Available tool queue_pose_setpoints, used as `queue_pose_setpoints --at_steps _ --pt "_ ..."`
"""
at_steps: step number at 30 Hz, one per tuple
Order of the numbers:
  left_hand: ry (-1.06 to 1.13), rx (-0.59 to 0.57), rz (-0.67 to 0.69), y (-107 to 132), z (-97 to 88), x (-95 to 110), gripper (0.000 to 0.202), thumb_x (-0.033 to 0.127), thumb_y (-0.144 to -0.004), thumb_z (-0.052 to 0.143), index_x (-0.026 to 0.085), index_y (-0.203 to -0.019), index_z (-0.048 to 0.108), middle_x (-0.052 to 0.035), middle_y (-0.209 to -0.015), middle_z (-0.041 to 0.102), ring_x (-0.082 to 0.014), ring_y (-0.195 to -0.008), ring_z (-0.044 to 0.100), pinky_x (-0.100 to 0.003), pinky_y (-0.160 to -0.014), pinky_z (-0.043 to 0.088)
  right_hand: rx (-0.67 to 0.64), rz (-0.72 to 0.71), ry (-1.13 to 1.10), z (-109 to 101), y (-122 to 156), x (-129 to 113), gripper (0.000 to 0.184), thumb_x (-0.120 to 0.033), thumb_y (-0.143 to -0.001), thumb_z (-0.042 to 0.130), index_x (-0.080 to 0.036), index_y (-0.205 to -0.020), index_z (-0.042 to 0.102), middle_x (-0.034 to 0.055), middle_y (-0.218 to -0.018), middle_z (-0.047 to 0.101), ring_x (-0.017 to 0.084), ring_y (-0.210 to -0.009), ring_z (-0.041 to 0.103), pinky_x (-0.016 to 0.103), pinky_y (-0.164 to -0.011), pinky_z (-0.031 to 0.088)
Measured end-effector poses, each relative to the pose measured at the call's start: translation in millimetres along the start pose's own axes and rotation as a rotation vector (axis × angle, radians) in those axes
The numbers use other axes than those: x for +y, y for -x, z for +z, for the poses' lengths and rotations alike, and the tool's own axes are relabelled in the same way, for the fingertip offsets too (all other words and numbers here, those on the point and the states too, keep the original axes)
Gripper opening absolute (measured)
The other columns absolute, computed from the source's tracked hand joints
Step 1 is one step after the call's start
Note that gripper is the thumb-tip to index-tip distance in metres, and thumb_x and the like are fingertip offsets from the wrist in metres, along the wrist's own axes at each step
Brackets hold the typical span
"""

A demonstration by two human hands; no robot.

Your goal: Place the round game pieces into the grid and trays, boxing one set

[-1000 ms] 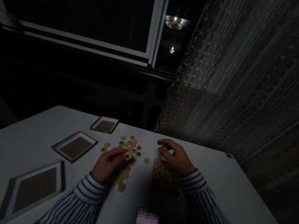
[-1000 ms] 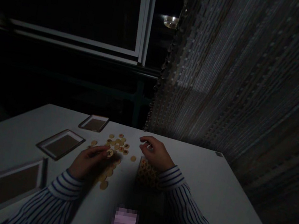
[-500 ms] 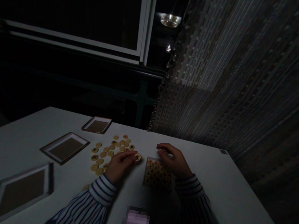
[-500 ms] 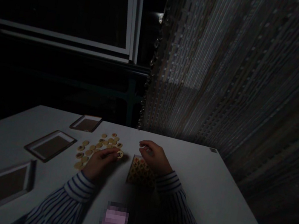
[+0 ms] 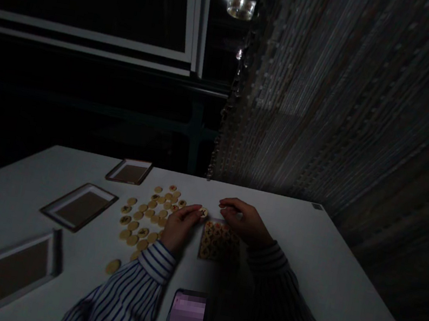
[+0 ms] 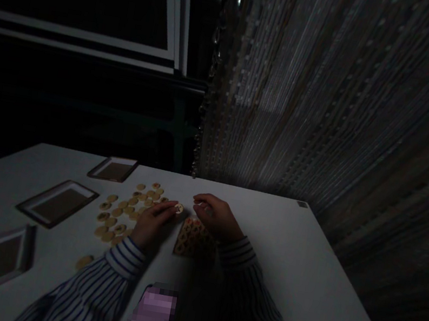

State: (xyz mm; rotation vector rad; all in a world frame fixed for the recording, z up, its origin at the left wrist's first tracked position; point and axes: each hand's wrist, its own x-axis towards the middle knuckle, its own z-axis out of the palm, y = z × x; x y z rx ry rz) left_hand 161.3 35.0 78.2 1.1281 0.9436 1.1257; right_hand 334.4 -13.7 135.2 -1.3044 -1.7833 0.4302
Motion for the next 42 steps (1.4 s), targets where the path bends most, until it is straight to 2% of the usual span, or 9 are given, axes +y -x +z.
queue_pose_setpoints --at_steps 5,10,15,21,26,32,37,42 --pt "-0.03 0.027 -0.02 5.7 4.6 -5.1 0.035 0.033 -0.06 0.068 0.013 -0.089 0.067 -0.0084 -0.086 0.069 -0.0184 -0.081 0.062 -0.032 -0.08 0.047 -0.007 0.031 -0.004 -1.0 0.4 3.7 0.023 -0.026 -0.078 0.052 -0.016 -0.097 0.059 0.0054 -0.09 0.064 0.013 -0.077 0.058 0.027 -0.072 0.046" --pt "-0.043 0.041 -0.033 11.1 7.0 -8.8 0.035 0.035 -0.059 0.067 0.013 -0.086 0.067 -0.0084 -0.082 0.069 -0.0188 -0.078 0.063 -0.03 -0.075 0.048 -0.014 0.096 -0.003 0.3 -3.6 3.2 0.022 -0.028 -0.079 0.05 -0.015 -0.094 0.06 0.0037 -0.08 0.064 0.013 -0.073 0.058 0.025 -0.067 0.046" --pt "-0.045 0.051 -0.017 11.7 5.7 -14.5 0.034 0.035 -0.059 0.067 0.013 -0.085 0.066 -0.0079 -0.081 0.07 -0.019 -0.077 0.063 -0.03 -0.074 0.049 -0.05 0.09 0.035 2.8 -14.7 3.4 0.022 -0.027 -0.078 0.05 -0.015 -0.094 0.06 0.0036 -0.078 0.063 0.013 -0.072 0.057 0.024 -0.066 0.045" --pt "-0.024 0.075 -0.036 14.5 7.8 -8.3 0.031 0.035 -0.057 0.068 0.013 -0.08 0.068 -0.0084 -0.078 0.07 -0.0201 -0.075 0.064 -0.031 -0.072 0.05 -0.062 0.105 0.013 13.1 -22.2 10.7 0.023 -0.026 -0.078 0.049 -0.015 -0.094 0.061 0.0035 -0.078 0.064 0.012 -0.07 0.058 0.024 -0.066 0.046" --pt "-0.05 0.09 -0.032 13.3 7.6 -13.3 0.03 0.033 -0.059 0.068 0.014 -0.081 0.068 -0.0084 -0.079 0.07 -0.0204 -0.076 0.064 -0.031 -0.072 0.051 -0.192 0.12 0.074 24.5 -20.1 23.2 0.021 -0.024 -0.077 0.05 -0.017 -0.092 0.062 0.0018 -0.073 0.065 0.012 -0.065 0.059 0.022 -0.061 0.045" --pt "-0.09 0.099 -0.019 9.7 5.4 -20.3 0.031 0.034 -0.061 0.066 0.013 -0.083 0.067 -0.0078 -0.08 0.071 -0.0202 -0.078 0.064 -0.031 -0.073 0.051 -0.353 0.052 0.162 31.1 -18.4 31.2 0.021 -0.022 -0.075 0.052 -0.016 -0.093 0.062 0.0048 -0.083 0.068 0.014 -0.073 0.062 0.023 -0.066 0.046" --pt "-0.085 0.095 -0.024 12.3 6.4 -13.0 0.027 0.031 -0.058 0.067 0.014 -0.079 0.068 -0.0068 -0.077 0.071 -0.0203 -0.077 0.065 -0.03 -0.073 0.05 -0.365 0.039 0.169 32.7 -18.3 29.3 0.016 -0.022 -0.077 0.051 -0.018 -0.088 0.063 0.0026 -0.079 0.068 0.012 -0.068 0.062 0.021 -0.062 0.046" --pt "-0.073 0.074 -0.015 11.2 4.6 -18.5 0.029 0.034 -0.06 0.066 0.014 -0.082 0.068 -0.0074 -0.08 0.071 -0.0204 -0.08 0.064 -0.032 -0.076 0.049 -0.375 0.034 0.178 33.6 -18.5 27.2 0.018 -0.023 -0.078 0.049 -0.017 -0.09 0.062 0.0046 -0.08 0.068 0.013 -0.069 0.062 0.022 -0.062 0.046"
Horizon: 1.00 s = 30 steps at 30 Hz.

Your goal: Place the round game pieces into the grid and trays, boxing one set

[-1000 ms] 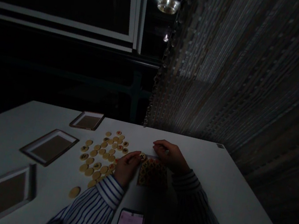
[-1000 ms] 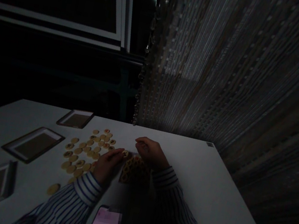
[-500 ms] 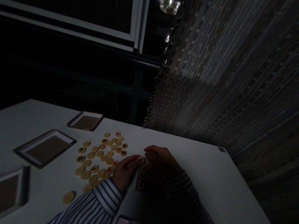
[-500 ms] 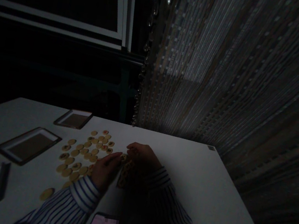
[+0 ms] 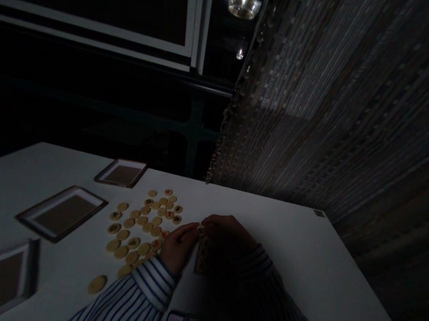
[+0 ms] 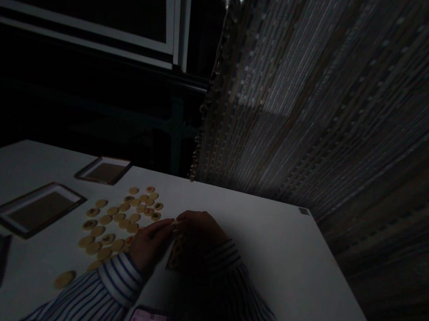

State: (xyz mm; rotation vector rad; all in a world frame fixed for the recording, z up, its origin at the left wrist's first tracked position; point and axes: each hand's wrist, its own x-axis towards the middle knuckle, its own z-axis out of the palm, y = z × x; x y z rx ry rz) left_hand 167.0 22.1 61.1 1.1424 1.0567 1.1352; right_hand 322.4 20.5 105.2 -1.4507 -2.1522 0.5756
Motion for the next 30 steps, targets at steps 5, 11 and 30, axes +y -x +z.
queue_pose_setpoints --at_steps 5,11,30 --pt "-0.016 0.006 -0.011 -1.6 -1.0 -1.6 0.028 0.034 -0.059 0.066 0.015 -0.08 0.068 -0.0069 -0.08 0.071 -0.0209 -0.081 0.064 -0.032 -0.077 0.049 0.0 -0.021 0.025 0.2 -0.1 -0.7 0.017 -0.021 -0.078 0.05 -0.017 -0.088 0.062 0.0047 -0.082 0.068 0.013 -0.071 0.062 0.022 -0.064 0.046" --pt "-0.022 -0.008 -0.001 -1.5 -0.7 -2.8 0.027 0.034 -0.061 0.065 0.015 -0.08 0.068 -0.0056 -0.079 0.071 -0.0199 -0.08 0.063 -0.031 -0.075 0.049 -0.01 -0.041 0.018 -0.6 1.3 1.4 0.019 -0.02 -0.079 0.048 -0.016 -0.09 0.062 0.0044 -0.08 0.068 0.013 -0.069 0.062 0.021 -0.063 0.046" --pt "-0.014 -0.018 -0.004 -2.7 -0.7 -7.2 0.029 0.036 -0.062 0.065 0.014 -0.08 0.067 -0.0063 -0.079 0.07 -0.0187 -0.078 0.063 -0.03 -0.075 0.048 -0.064 -0.042 0.023 -5.8 3.3 -5.7 0.019 -0.022 -0.081 0.046 -0.016 -0.091 0.061 0.0054 -0.086 0.067 0.014 -0.075 0.062 0.023 -0.068 0.046"
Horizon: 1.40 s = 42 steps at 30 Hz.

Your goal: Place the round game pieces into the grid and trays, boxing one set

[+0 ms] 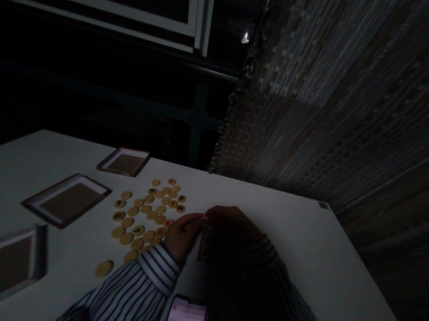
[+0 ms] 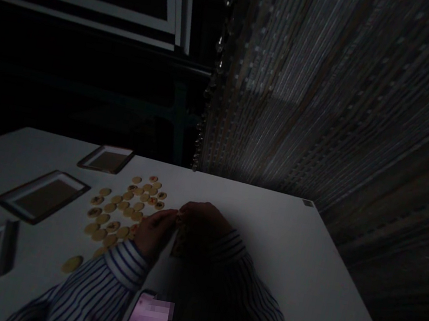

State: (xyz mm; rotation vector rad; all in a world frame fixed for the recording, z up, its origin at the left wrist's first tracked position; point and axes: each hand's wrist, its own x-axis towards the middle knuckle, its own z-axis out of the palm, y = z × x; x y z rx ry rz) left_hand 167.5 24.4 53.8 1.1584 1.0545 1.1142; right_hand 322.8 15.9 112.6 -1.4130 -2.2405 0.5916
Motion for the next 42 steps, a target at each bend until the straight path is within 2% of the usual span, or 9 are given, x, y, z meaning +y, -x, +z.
queue_pose_setpoints --at_steps 7,11,17,23,26,30,35,39,42 --pt "-0.019 0.0 0.004 -0.4 -0.5 -1.7 0.028 0.035 -0.063 0.064 0.014 -0.081 0.067 -0.0058 -0.078 0.07 -0.0184 -0.077 0.063 -0.029 -0.074 0.049 0.005 -0.006 0.0 1.1 0.6 2.9 0.02 -0.022 -0.082 0.046 -0.016 -0.093 0.062 0.0056 -0.086 0.067 0.015 -0.076 0.062 0.024 -0.069 0.046" --pt "-0.02 -0.003 0.007 -1.8 -1.2 -4.4 0.028 0.036 -0.064 0.064 0.014 -0.08 0.067 -0.0058 -0.078 0.07 -0.0187 -0.078 0.063 -0.029 -0.074 0.049 0.0 -0.068 -0.002 2.8 -1.3 6.6 0.02 -0.022 -0.082 0.047 -0.017 -0.094 0.062 0.0053 -0.092 0.067 0.015 -0.082 0.061 0.025 -0.075 0.045" --pt "0.021 0.019 0.005 1.8 0.6 8.3 0.028 0.035 -0.057 0.067 0.014 -0.075 0.066 -0.0059 -0.072 0.07 -0.0188 -0.071 0.064 -0.03 -0.068 0.05 0.025 -0.078 0.035 5.3 -3.5 8.1 0.02 -0.023 -0.081 0.048 -0.015 -0.092 0.063 0.0067 -0.091 0.067 0.015 -0.083 0.061 0.025 -0.076 0.045" --pt "0.068 0.05 -0.032 4.4 2.9 16.2 0.027 0.032 -0.053 0.069 0.013 -0.072 0.066 -0.0057 -0.067 0.07 -0.0178 -0.067 0.064 -0.028 -0.064 0.05 0.027 -0.02 -0.003 2.4 0.4 4.9 0.022 -0.023 -0.081 0.047 -0.014 -0.095 0.061 0.0064 -0.086 0.067 0.013 -0.075 0.061 0.022 -0.068 0.046" --pt "0.07 0.052 -0.02 4.2 2.7 14.4 0.027 0.032 -0.054 0.068 0.013 -0.073 0.066 -0.0063 -0.069 0.07 -0.0177 -0.066 0.064 -0.028 -0.063 0.051 0.031 0.02 0.006 1.7 2.2 4.9 0.021 -0.021 -0.081 0.046 -0.014 -0.095 0.06 0.0062 -0.084 0.067 0.013 -0.073 0.061 0.023 -0.066 0.045" --pt "0.089 0.035 -0.02 1.9 1.8 6.2 0.028 0.033 -0.055 0.067 0.014 -0.076 0.065 -0.006 -0.071 0.07 -0.0172 -0.068 0.064 -0.028 -0.066 0.051 0.033 -0.009 -0.014 2.4 2.9 6.8 0.019 -0.021 -0.08 0.048 -0.015 -0.094 0.059 0.0047 -0.083 0.066 0.012 -0.07 0.06 0.021 -0.064 0.044" --pt "0.109 -0.012 -0.029 -0.9 1.6 -4.1 0.03 0.034 -0.058 0.067 0.014 -0.08 0.065 -0.0062 -0.074 0.07 -0.018 -0.071 0.064 -0.029 -0.068 0.051 0.029 0.09 -0.023 -3.6 3.1 -3.4 0.015 -0.021 -0.079 0.048 -0.016 -0.088 0.06 0.0026 -0.075 0.066 0.011 -0.065 0.059 0.02 -0.059 0.042" --pt "0.089 -0.022 -0.011 -0.9 1.5 -4.7 0.029 0.033 -0.058 0.068 0.014 -0.079 0.065 -0.0065 -0.076 0.07 -0.0188 -0.075 0.065 -0.029 -0.07 0.051 0.006 0.114 -0.018 -8.4 3.2 -10.7 0.015 -0.019 -0.078 0.049 -0.017 -0.087 0.06 0.0024 -0.077 0.066 0.011 -0.068 0.06 0.02 -0.062 0.043" --pt "0.082 -0.016 -0.008 0.2 1.4 -1.0 0.029 0.033 -0.058 0.068 0.014 -0.079 0.066 -0.0069 -0.076 0.07 -0.0189 -0.075 0.065 -0.03 -0.071 0.05 -0.005 0.09 -0.004 -7.0 2.6 -7.0 0.016 -0.021 -0.078 0.049 -0.017 -0.088 0.061 0.0031 -0.08 0.067 0.012 -0.071 0.06 0.022 -0.065 0.043"
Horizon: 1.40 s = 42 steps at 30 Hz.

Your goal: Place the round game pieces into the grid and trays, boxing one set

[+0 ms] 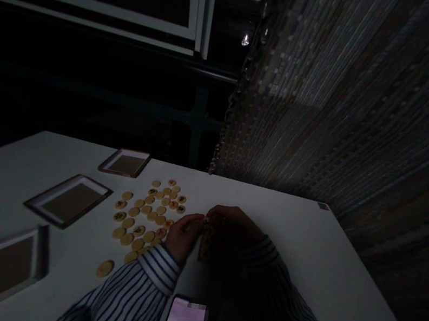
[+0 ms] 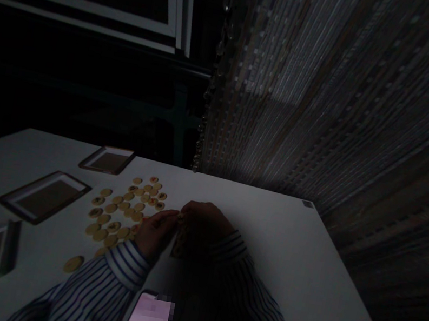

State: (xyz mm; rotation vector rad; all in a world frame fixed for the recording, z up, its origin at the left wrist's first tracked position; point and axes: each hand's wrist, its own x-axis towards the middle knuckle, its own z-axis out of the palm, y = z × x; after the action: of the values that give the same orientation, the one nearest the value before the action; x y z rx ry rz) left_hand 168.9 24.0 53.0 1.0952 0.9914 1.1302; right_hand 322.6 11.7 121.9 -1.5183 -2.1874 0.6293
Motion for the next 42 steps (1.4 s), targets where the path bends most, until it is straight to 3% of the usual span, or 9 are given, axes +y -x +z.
queue_pose_setpoints --at_steps 7,15,23,30,42 --pt "-0.069 -0.003 0.005 3.3 1.5 10.0 0.029 0.035 -0.058 0.067 0.014 -0.078 0.066 -0.0069 -0.077 0.07 -0.0194 -0.076 0.064 -0.031 -0.073 0.049 0.006 -0.11 0.017 7.9 -5.1 13.8 0.017 -0.022 -0.079 0.049 -0.016 -0.088 0.063 0.005 -0.088 0.067 0.014 -0.08 0.06 0.023 -0.072 0.044" --pt "-0.06 0.003 0.011 2.6 0.7 10.0 0.027 0.033 -0.058 0.066 0.014 -0.077 0.066 -0.0068 -0.074 0.07 -0.0191 -0.072 0.064 -0.031 -0.069 0.05 0.092 0.001 0.064 4.6 -4.6 7.6 0.02 -0.017 -0.076 0.05 -0.015 -0.091 0.062 0.0057 -0.085 0.067 0.014 -0.075 0.06 0.023 -0.068 0.044" --pt "0.017 -0.015 0.003 1.2 0.4 0.0 0.034 0.037 -0.059 0.067 0.013 -0.084 0.064 -0.0078 -0.079 0.07 -0.0183 -0.075 0.064 -0.03 -0.071 0.05 0.042 -0.03 0.121 5.3 -5.7 4.2 0.019 -0.021 -0.077 0.051 -0.015 -0.091 0.062 0.0066 -0.089 0.066 0.014 -0.08 0.059 0.024 -0.072 0.043" --pt "0.009 -0.039 -0.004 2.0 0.1 5.4 0.036 0.039 -0.057 0.068 0.013 -0.081 0.064 -0.0086 -0.078 0.07 -0.0193 -0.077 0.064 -0.032 -0.073 0.049 -0.015 -0.111 0.201 10.0 -7.3 10.3 0.023 -0.025 -0.075 0.056 -0.016 -0.096 0.061 0.0076 -0.093 0.064 0.017 -0.085 0.057 0.028 -0.076 0.042" --pt "0.138 -0.046 -0.062 -3.3 -1.5 -10.0 0.038 0.033 -0.057 0.071 0.011 -0.086 0.062 -0.009 -0.079 0.069 -0.0178 -0.078 0.063 -0.031 -0.074 0.048 -0.059 -0.158 0.25 9.3 -8.9 2.0 0.016 -0.021 -0.078 0.053 -0.017 -0.091 0.061 0.0076 -0.091 0.063 0.016 -0.084 0.055 0.027 -0.074 0.041"
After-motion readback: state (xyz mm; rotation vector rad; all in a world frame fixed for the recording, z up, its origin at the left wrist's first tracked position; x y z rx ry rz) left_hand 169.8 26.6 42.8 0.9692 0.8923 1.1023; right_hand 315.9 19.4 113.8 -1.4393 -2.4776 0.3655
